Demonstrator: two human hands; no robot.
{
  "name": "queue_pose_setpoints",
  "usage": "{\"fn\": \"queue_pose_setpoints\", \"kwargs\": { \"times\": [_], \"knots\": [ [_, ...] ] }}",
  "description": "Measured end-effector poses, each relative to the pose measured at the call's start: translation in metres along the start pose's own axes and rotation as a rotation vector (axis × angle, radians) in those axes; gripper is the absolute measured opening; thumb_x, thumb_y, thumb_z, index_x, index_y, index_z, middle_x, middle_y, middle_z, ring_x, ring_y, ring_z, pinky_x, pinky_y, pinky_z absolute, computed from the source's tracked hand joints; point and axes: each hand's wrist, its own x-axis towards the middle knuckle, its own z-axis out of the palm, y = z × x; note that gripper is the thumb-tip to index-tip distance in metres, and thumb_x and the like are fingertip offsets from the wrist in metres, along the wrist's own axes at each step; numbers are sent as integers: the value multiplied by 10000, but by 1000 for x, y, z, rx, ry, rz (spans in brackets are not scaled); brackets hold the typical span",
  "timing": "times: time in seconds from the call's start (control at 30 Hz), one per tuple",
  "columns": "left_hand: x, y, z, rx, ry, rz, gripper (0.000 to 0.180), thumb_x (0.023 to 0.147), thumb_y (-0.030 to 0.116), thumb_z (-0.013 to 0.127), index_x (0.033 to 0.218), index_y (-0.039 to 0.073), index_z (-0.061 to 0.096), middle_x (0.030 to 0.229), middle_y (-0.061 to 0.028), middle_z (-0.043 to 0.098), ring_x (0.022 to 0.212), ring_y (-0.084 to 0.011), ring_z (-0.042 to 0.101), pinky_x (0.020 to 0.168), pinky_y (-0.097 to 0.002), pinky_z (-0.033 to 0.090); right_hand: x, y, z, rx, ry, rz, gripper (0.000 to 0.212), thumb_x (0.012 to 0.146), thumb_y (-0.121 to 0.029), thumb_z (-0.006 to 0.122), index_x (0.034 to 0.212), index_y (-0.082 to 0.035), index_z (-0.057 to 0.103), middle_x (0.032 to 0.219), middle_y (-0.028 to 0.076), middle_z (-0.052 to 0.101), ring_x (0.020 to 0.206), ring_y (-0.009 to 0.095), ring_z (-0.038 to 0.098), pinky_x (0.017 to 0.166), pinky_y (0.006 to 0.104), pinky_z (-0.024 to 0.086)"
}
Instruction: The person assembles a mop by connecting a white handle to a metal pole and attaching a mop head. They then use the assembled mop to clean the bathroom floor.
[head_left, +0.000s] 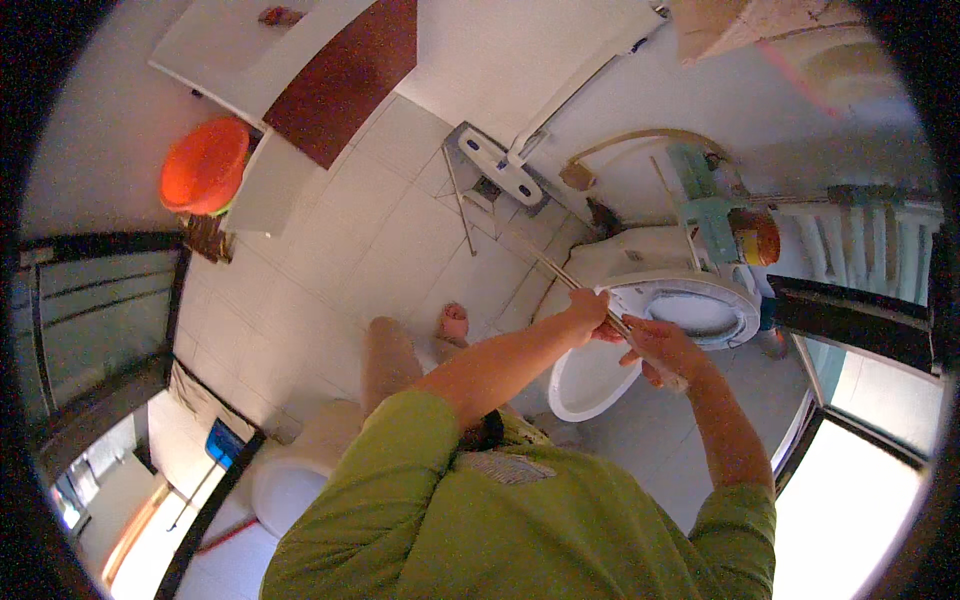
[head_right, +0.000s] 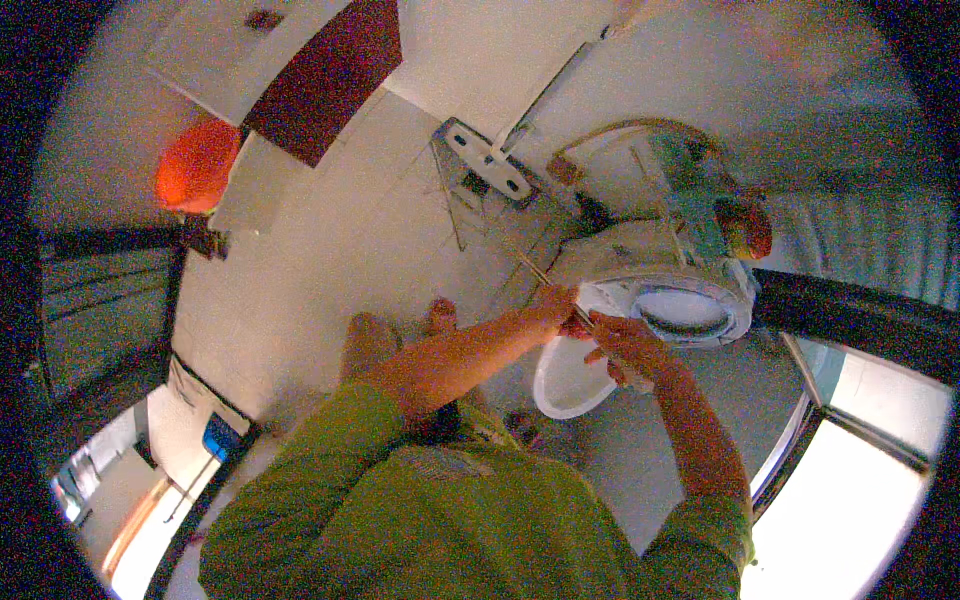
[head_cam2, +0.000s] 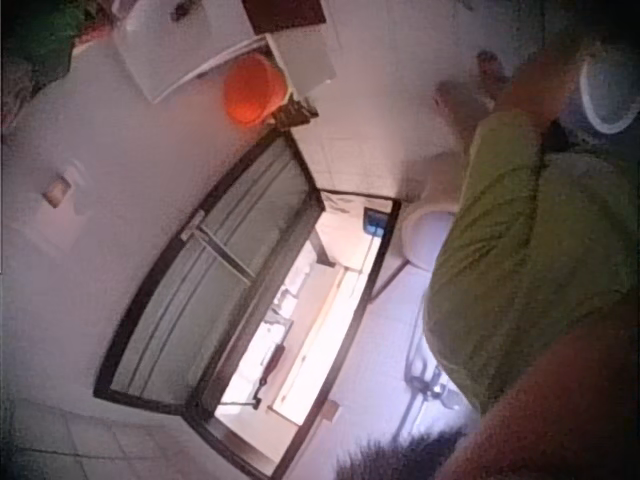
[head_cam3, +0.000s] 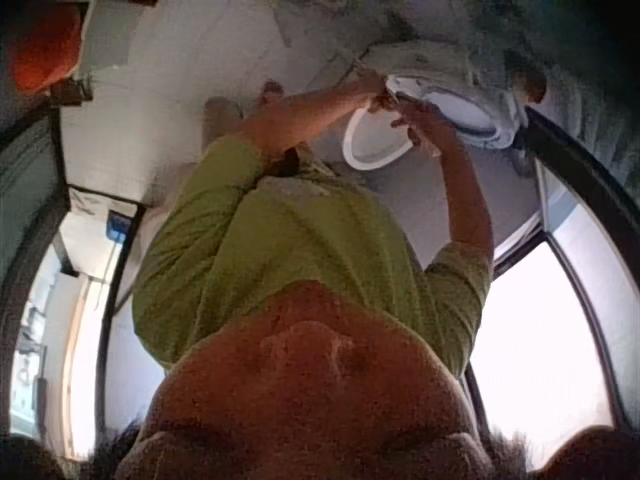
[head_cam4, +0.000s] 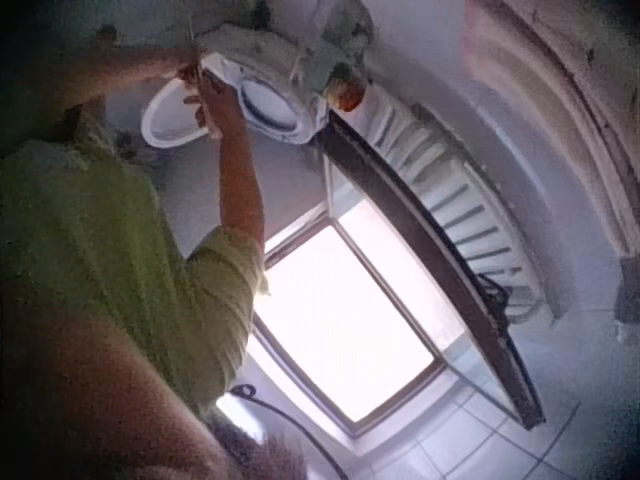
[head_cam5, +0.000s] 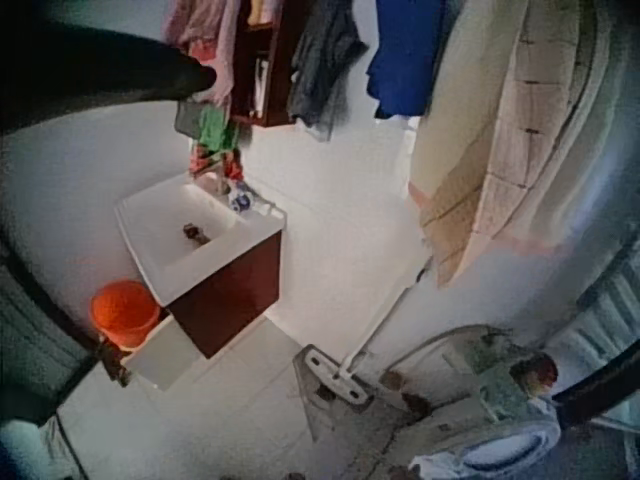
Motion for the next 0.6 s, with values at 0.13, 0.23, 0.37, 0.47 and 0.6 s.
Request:
{"fn": "queue_pose_setpoints", "kwargs": {
  "times": [0.13,0.23,0.37,0.47,0.6],
  "knots": [
    [-4,25,-34,19,-180,99,364,850,430,456,793,70,474,656,-98,540,473,-224,547,478,-373,517,6,13,15,645,36,-326,483,878,-383,366,1220,-47,420,886,215,597,440,155,503,357,251,404],
    [-21,63,-76,224,-203,181,369,827,393,504,965,58,434,797,-139,542,481,-240,542,482,-342,516,14,3,71,1093,196,-534,418,849,-237,440,1227,-61,409,916,166,591,588,184,550,415,258,448],
    [-81,145,-102,1155,-109,541,632,736,338,630,1230,72,341,994,-132,529,685,-225,577,637,-315,484,41,-35,136,1098,456,-736,448,778,-63,539,1210,-88,423,862,40,539,795,159,528,538,288,486],
    [-140,192,-87,1397,-330,1204,696,690,339,677,1257,97,354,1011,-120,542,879,-245,554,770,-358,447,95,-55,146,568,754,-601,358,813,-99,541,1158,-71,449,921,37,547,811,147,526,646,298,485],
    [-184,225,-48,1554,-594,1579,598,652,291,725,1136,86,440,992,-100,552,847,-255,562,719,-351,462,151,-116,178,1222,530,-1120,242,828,-71,518,1068,-51,499,1011,94,552,900,204,529,792,315,450]
  ]
}}
